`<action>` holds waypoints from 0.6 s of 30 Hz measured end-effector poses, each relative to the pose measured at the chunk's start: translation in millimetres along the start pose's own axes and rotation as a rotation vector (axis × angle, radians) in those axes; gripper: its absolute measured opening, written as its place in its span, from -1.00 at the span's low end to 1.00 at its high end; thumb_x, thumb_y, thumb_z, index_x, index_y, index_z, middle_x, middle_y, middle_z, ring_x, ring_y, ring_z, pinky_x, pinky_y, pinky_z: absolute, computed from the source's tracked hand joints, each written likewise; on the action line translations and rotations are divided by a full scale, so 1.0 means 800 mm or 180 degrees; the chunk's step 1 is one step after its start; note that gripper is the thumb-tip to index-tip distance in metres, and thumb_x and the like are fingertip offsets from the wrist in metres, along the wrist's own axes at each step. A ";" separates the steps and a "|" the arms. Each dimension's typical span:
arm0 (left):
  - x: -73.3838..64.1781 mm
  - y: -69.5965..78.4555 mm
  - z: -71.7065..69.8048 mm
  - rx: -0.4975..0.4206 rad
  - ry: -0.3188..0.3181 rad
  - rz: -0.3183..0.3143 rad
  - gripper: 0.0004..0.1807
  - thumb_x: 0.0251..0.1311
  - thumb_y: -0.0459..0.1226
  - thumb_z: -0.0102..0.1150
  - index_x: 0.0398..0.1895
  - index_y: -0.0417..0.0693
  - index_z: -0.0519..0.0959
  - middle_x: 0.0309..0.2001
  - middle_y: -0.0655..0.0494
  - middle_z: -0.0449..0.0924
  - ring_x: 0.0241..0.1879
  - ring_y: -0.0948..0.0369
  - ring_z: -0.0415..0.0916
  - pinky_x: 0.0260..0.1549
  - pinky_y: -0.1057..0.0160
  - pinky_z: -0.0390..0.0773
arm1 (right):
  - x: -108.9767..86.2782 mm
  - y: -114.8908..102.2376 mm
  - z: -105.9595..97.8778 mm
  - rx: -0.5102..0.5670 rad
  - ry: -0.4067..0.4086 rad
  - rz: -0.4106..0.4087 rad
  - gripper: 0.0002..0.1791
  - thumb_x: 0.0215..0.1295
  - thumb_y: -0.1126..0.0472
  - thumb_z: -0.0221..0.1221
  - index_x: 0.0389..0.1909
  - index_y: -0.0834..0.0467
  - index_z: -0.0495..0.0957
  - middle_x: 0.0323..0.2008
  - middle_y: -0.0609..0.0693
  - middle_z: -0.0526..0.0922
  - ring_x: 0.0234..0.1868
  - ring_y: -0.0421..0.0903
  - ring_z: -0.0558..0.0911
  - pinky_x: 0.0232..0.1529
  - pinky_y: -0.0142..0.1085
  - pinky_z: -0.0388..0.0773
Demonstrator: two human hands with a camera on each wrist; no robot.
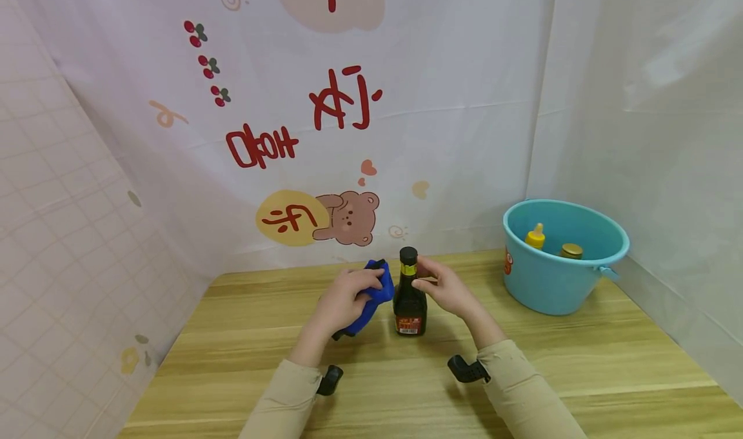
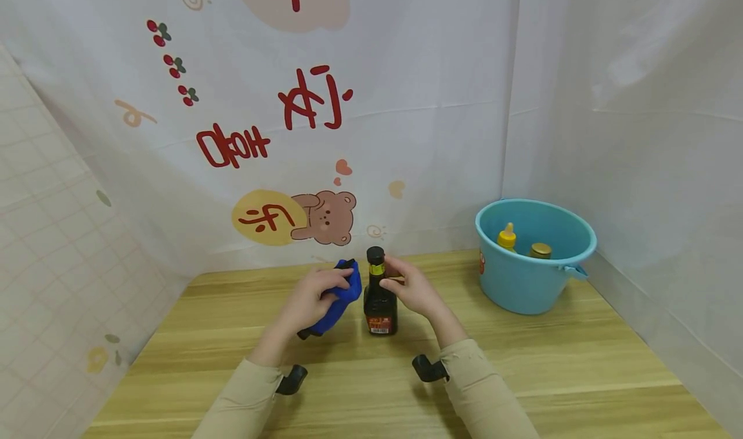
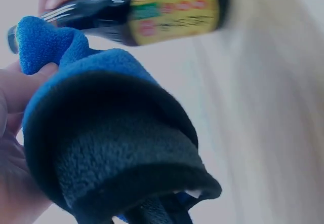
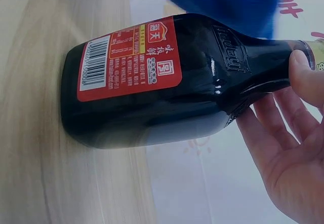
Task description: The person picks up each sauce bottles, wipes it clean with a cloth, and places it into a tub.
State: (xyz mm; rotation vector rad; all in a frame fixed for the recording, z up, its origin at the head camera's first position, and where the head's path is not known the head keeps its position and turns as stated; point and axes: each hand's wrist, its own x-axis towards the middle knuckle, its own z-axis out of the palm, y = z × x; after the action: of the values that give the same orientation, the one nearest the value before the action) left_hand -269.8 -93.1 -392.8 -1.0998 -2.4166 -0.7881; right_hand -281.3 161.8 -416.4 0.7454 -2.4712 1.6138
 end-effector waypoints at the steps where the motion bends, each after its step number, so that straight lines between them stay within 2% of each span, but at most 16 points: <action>1: 0.003 0.003 -0.003 -0.0006 0.0072 0.0017 -0.70 0.12 -0.57 0.29 -0.21 -0.02 0.70 0.15 0.11 0.62 0.11 0.01 0.53 0.11 -0.02 0.48 | 0.000 0.000 0.000 -0.0004 -0.0007 -0.0010 -0.41 0.39 0.37 0.16 0.41 0.34 0.27 0.09 0.28 0.57 0.14 0.25 0.52 0.10 0.06 0.52; 4: 0.013 0.014 -0.009 0.0010 0.0216 0.0086 -0.70 0.12 -0.57 0.28 -0.21 -0.03 0.72 0.15 0.11 0.61 0.08 0.01 0.53 0.11 0.00 0.49 | 0.000 0.000 0.000 -0.0026 -0.0020 -0.0012 -0.40 0.39 0.37 0.16 0.42 0.35 0.26 0.11 0.30 0.55 0.15 0.26 0.51 0.12 0.04 0.51; 8: 0.018 0.026 -0.009 0.0015 0.0283 0.0165 -0.71 0.11 -0.56 0.29 -0.20 -0.03 0.73 0.15 0.11 0.61 0.04 -0.01 0.53 0.06 0.01 0.53 | -0.001 0.001 -0.001 -0.0073 -0.0022 -0.0018 -0.40 0.40 0.36 0.15 0.42 0.35 0.26 0.11 0.29 0.54 0.16 0.27 0.50 0.12 0.06 0.50; 13: 0.017 0.026 0.002 0.0062 0.0246 0.0169 -0.71 0.10 -0.56 0.29 -0.20 -0.03 0.73 0.14 0.09 0.62 0.04 -0.03 0.54 0.05 0.01 0.54 | 0.001 0.002 0.001 -0.0092 -0.0018 -0.0063 -0.42 0.41 0.35 0.14 0.41 0.33 0.28 0.08 0.26 0.56 0.14 0.25 0.52 0.12 0.12 0.50; 18: 0.011 0.020 0.013 0.0079 0.0125 0.0139 -0.70 0.10 -0.56 0.29 -0.21 -0.01 0.73 0.14 0.09 0.62 0.01 0.00 0.55 -0.01 0.06 0.56 | -0.001 0.001 0.000 -0.0114 0.0006 0.0003 -0.40 0.42 0.35 0.13 0.42 0.39 0.23 0.14 0.32 0.51 0.17 0.29 0.49 0.13 0.11 0.48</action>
State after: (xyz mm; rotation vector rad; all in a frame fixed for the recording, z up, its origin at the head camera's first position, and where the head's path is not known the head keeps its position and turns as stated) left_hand -264.1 -73.4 -390.7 -1.1135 -2.3555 -0.7567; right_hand -280.8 162.1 -417.2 0.7376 -2.4923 1.5655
